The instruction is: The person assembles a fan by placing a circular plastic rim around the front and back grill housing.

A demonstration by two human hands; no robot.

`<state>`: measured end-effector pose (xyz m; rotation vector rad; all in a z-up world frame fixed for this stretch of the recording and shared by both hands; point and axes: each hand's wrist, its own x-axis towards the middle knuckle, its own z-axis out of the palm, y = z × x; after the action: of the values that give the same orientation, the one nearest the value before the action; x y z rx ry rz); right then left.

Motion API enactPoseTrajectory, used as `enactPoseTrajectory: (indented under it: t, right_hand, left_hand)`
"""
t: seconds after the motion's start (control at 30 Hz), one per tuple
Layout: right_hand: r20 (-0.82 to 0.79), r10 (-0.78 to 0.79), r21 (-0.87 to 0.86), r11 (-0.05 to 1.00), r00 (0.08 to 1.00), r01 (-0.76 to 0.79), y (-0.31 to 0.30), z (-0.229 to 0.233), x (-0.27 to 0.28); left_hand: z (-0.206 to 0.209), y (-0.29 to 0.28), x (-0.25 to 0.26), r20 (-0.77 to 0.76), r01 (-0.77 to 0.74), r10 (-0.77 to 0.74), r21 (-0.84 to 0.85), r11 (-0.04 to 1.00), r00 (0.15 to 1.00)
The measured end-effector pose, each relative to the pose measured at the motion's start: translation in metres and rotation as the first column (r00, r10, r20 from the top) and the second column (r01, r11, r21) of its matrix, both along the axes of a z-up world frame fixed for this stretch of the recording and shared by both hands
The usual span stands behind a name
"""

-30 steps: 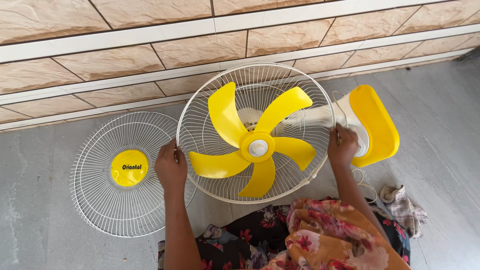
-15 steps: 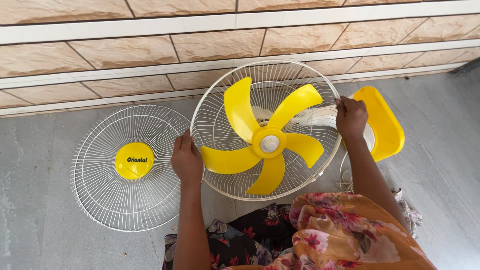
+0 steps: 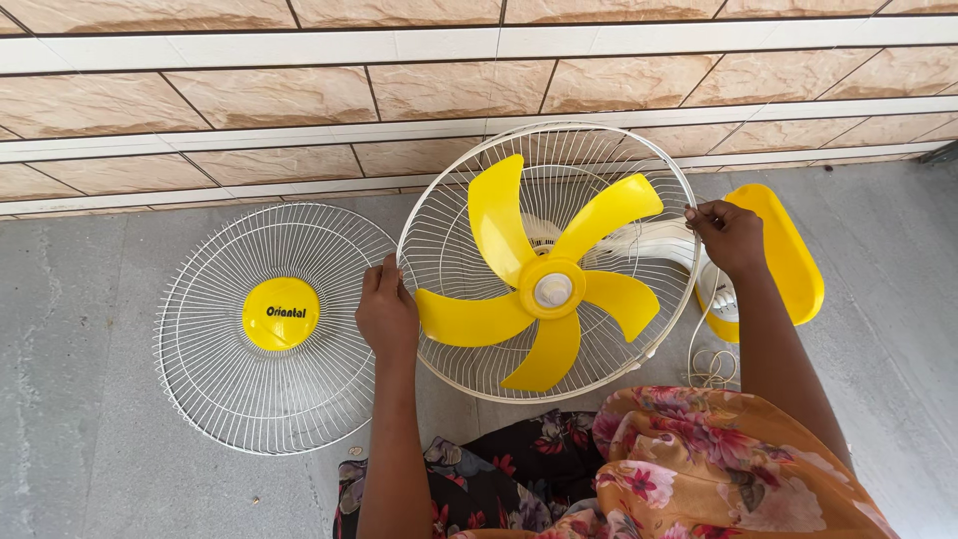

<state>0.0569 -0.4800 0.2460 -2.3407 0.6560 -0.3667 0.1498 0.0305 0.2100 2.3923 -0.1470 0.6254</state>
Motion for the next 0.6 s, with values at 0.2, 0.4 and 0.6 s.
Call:
enactPoseTrajectory:
  t: [0.2, 0.4, 0.6]
  right_hand:
    - [0.019, 0.106, -0.275, 0.957, 0.994, -0.097, 0.022, 0.018, 0.013]
    - [-0.003, 0.231, -0.556, 0.809, 0.973, -0.193, 0.032, 0.034, 0.047]
    - [-0.28, 0.165, -0.423, 0.863, 0.946, -0.276, 0.023, 0.049, 0.046]
  left_hand:
    - [0.002, 0.001, -0.003, -0.024, 0.005, -0.005, -0.009, 1.0, 1.0]
    - [0.005, 0.001, -0.004, -0.03, -0.002, 0.001, -0.014, 1.0, 1.0]
    - [0.005, 0.0, -0.005, -0.052, 0.006, -0.007, -0.018, 1.0, 0.999]
